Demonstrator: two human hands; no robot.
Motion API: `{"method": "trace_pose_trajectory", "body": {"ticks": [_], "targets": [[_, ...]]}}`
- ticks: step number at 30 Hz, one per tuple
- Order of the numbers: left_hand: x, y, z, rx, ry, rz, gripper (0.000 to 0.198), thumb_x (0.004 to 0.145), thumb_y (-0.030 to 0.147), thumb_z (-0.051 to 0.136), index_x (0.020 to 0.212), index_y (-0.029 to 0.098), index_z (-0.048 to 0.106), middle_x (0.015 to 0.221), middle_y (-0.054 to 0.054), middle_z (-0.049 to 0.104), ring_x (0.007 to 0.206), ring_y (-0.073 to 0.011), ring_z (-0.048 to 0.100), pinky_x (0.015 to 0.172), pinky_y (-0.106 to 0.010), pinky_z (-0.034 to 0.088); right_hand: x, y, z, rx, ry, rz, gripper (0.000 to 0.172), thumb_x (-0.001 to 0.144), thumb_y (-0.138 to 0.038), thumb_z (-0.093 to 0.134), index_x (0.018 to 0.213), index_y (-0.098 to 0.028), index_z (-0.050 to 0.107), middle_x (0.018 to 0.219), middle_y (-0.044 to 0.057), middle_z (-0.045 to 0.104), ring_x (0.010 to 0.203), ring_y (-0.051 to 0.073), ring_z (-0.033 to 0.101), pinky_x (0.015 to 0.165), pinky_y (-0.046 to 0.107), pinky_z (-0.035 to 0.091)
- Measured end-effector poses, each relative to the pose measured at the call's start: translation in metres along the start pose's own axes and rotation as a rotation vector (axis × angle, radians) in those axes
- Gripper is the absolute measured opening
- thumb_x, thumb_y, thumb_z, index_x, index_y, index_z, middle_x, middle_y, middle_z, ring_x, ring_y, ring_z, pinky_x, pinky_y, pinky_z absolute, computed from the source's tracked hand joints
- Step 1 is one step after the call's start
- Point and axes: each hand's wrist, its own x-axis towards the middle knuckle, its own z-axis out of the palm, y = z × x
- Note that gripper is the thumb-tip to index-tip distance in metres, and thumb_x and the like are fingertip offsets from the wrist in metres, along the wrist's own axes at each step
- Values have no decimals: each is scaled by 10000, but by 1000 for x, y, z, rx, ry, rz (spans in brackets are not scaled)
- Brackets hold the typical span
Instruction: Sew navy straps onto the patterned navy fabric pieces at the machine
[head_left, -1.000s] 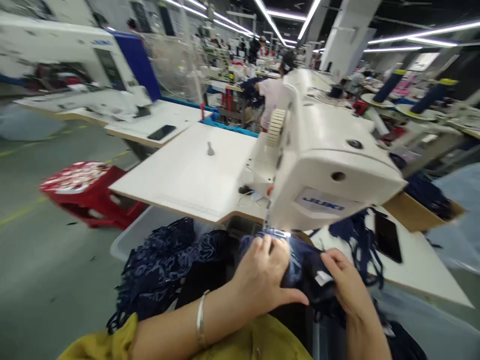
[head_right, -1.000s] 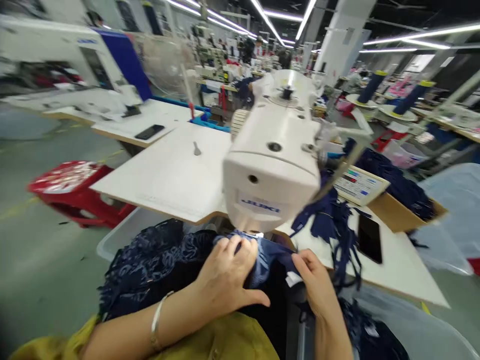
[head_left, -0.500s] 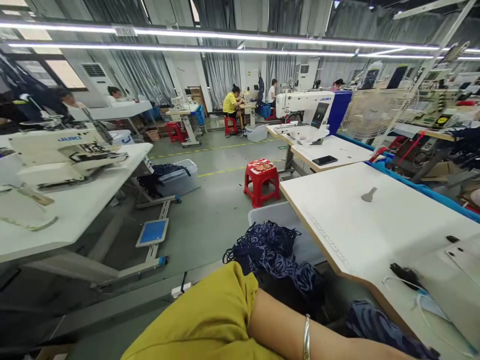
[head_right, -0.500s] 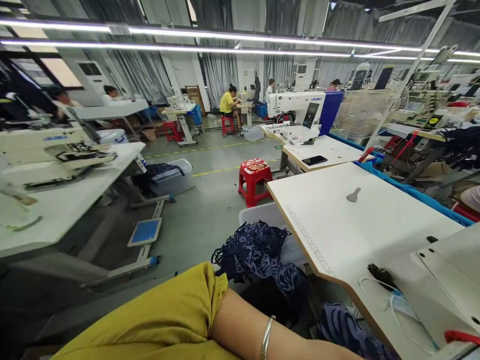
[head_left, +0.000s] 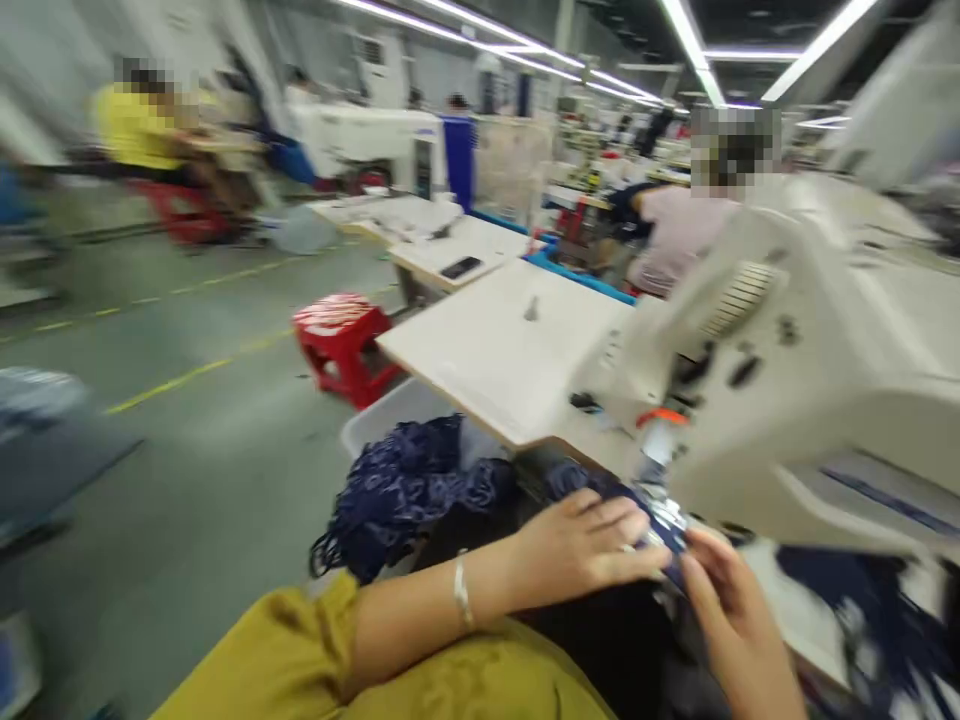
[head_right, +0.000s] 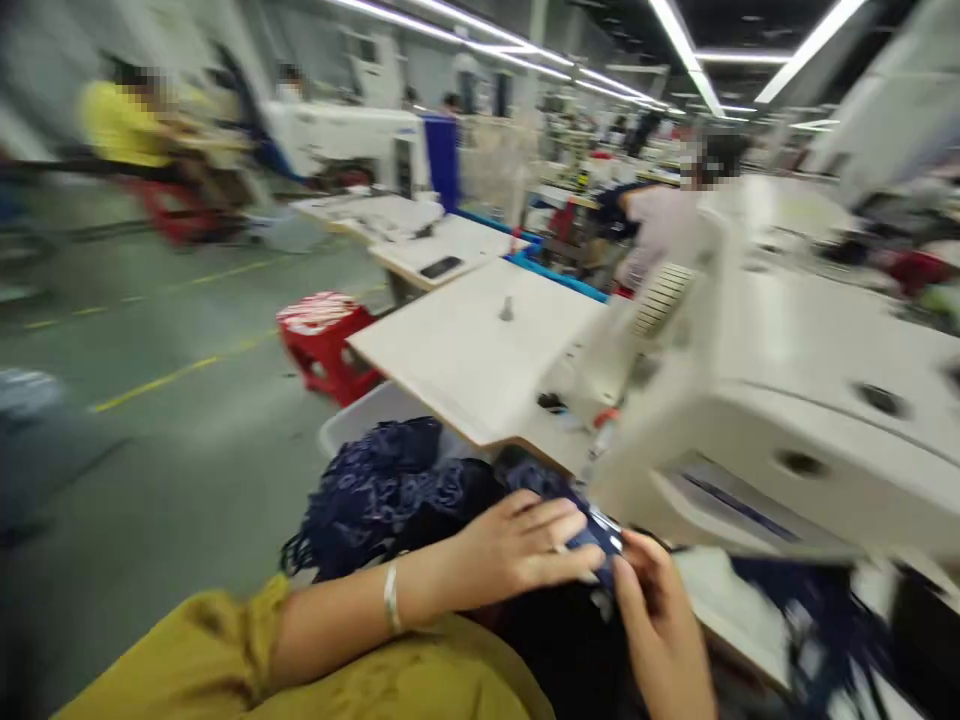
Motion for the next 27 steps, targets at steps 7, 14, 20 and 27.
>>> {"method": "trace_pose_trajectory", "body": {"ticks": [7,14,20,27], "targets": [[2,1,27,-214,91,29,371,968,171,359,1307,224,500,1339,-17,566,1296,-132,433,1065,-323,268,14,-17,1,0,14,34,253,911,-325,487,1136,-222,543,852,17,563,787,163,564,773,300,485],[6,4,28,-230,121,-48,402,964,140,329,1299,256,517,1259,-42,627,1201,-167,544,1000,-345,287,25,-21,-9,-94,-88,-112,207,946,-293,429,1045,-228,599,895,37,566,858,173,545,809,298,463],[8,8,25,-207,119,-100,414,941,88,364,1290,251,518,1278,-30,615,1184,-167,558,956,-349,295,31,-19,-7,-158,-60,-116,223,961,-284,404,950,-223,619,860,32,559,836,170,541,778,286,450],[10,12,26,-155,108,-131,454,925,77,356,1319,256,494,1281,-42,612,1193,-172,550,935,-340,317,36,-20,-5,-193,-30,-134,243,949,-255,395,843,-216,611,889,40,609,873,184,566,758,289,456]]}}
